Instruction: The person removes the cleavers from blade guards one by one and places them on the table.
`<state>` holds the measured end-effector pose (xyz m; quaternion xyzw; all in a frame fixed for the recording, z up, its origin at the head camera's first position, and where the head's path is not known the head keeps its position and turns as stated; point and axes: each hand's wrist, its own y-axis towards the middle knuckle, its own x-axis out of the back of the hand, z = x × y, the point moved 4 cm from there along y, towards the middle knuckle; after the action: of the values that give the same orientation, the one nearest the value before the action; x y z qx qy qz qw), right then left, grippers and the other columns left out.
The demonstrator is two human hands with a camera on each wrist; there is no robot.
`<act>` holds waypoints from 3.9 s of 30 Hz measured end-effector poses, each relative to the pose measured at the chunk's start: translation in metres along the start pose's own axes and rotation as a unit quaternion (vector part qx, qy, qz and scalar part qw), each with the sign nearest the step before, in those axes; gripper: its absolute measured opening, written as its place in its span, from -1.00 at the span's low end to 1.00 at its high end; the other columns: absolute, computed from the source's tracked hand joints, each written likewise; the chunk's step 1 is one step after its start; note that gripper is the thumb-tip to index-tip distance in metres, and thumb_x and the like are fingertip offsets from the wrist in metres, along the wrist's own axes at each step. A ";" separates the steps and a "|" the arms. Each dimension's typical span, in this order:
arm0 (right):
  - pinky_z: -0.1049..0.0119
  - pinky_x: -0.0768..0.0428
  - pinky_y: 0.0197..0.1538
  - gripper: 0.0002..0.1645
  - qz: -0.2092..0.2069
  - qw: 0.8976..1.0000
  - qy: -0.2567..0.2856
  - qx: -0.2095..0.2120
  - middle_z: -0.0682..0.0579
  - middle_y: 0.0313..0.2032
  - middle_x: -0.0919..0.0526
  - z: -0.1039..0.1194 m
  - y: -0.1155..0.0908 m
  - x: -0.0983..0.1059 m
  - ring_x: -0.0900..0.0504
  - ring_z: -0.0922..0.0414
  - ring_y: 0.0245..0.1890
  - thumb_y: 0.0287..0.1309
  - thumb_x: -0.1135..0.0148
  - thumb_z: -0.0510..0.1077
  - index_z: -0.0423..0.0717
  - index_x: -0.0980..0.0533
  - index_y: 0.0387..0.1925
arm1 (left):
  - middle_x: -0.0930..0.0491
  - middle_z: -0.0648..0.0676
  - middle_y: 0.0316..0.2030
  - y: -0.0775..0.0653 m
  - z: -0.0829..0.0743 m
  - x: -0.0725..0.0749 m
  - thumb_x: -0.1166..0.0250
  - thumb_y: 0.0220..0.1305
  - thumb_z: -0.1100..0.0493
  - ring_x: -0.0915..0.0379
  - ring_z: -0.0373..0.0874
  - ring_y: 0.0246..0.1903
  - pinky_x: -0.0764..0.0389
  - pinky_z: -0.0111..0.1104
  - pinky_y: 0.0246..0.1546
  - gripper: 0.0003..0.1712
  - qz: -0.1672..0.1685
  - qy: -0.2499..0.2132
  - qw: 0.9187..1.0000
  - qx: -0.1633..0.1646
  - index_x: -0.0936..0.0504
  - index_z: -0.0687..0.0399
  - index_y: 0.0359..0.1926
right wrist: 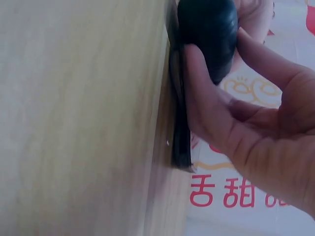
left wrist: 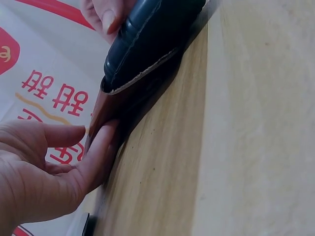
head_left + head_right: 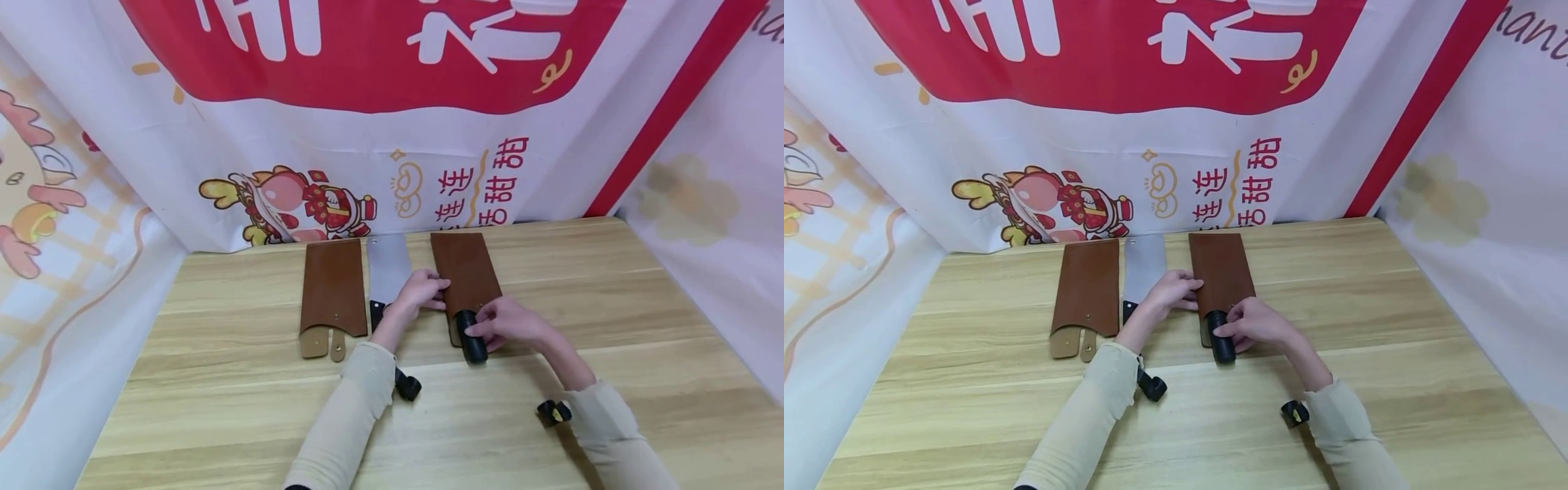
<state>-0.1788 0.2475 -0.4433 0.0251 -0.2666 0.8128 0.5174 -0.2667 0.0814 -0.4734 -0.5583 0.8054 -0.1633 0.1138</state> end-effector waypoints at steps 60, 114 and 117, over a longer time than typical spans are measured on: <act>0.23 -0.55 -0.18 -0.69 -0.116 0.973 -0.160 0.117 -0.03 -0.36 -0.63 0.042 -0.034 0.001 -0.56 0.10 -0.31 0.03 -0.42 -0.15 -0.30 -0.60 -0.24 | -0.64 0.28 -0.01 -0.016 -0.027 0.020 -0.22 0.37 0.49 -0.69 0.07 -0.16 -0.73 -0.18 -0.29 -0.25 -0.100 -0.272 0.957 -0.024 -0.21 0.29 0.52; 0.11 -0.25 0.50 -0.18 -0.079 0.626 0.775 0.039 -0.24 0.22 -0.45 0.022 -0.007 0.018 -0.50 -0.05 0.31 0.41 -0.22 -0.35 0.00 -0.09 0.53 | -0.49 0.21 -0.03 -0.061 -0.031 0.043 -0.12 0.50 0.40 -0.41 0.25 0.24 -0.33 0.24 0.33 -0.83 -0.178 -0.574 0.785 -0.150 -0.40 0.23 0.03; 0.14 -0.28 0.49 -0.18 -0.082 0.600 0.796 0.026 -0.22 0.25 -0.46 0.025 0.000 0.010 -0.43 0.00 0.38 0.38 -0.24 -0.37 0.00 -0.11 0.52 | -0.49 0.22 0.02 -0.062 -0.029 0.043 -0.14 0.49 0.40 -0.40 0.26 0.27 -0.38 0.19 0.32 -0.80 -0.176 -0.582 0.780 -0.148 -0.41 0.22 0.06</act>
<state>-0.1895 0.2442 -0.4191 -0.5964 0.2749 0.4721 0.5881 -0.2393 0.0248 -0.4221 -0.6892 0.4881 0.2964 0.4460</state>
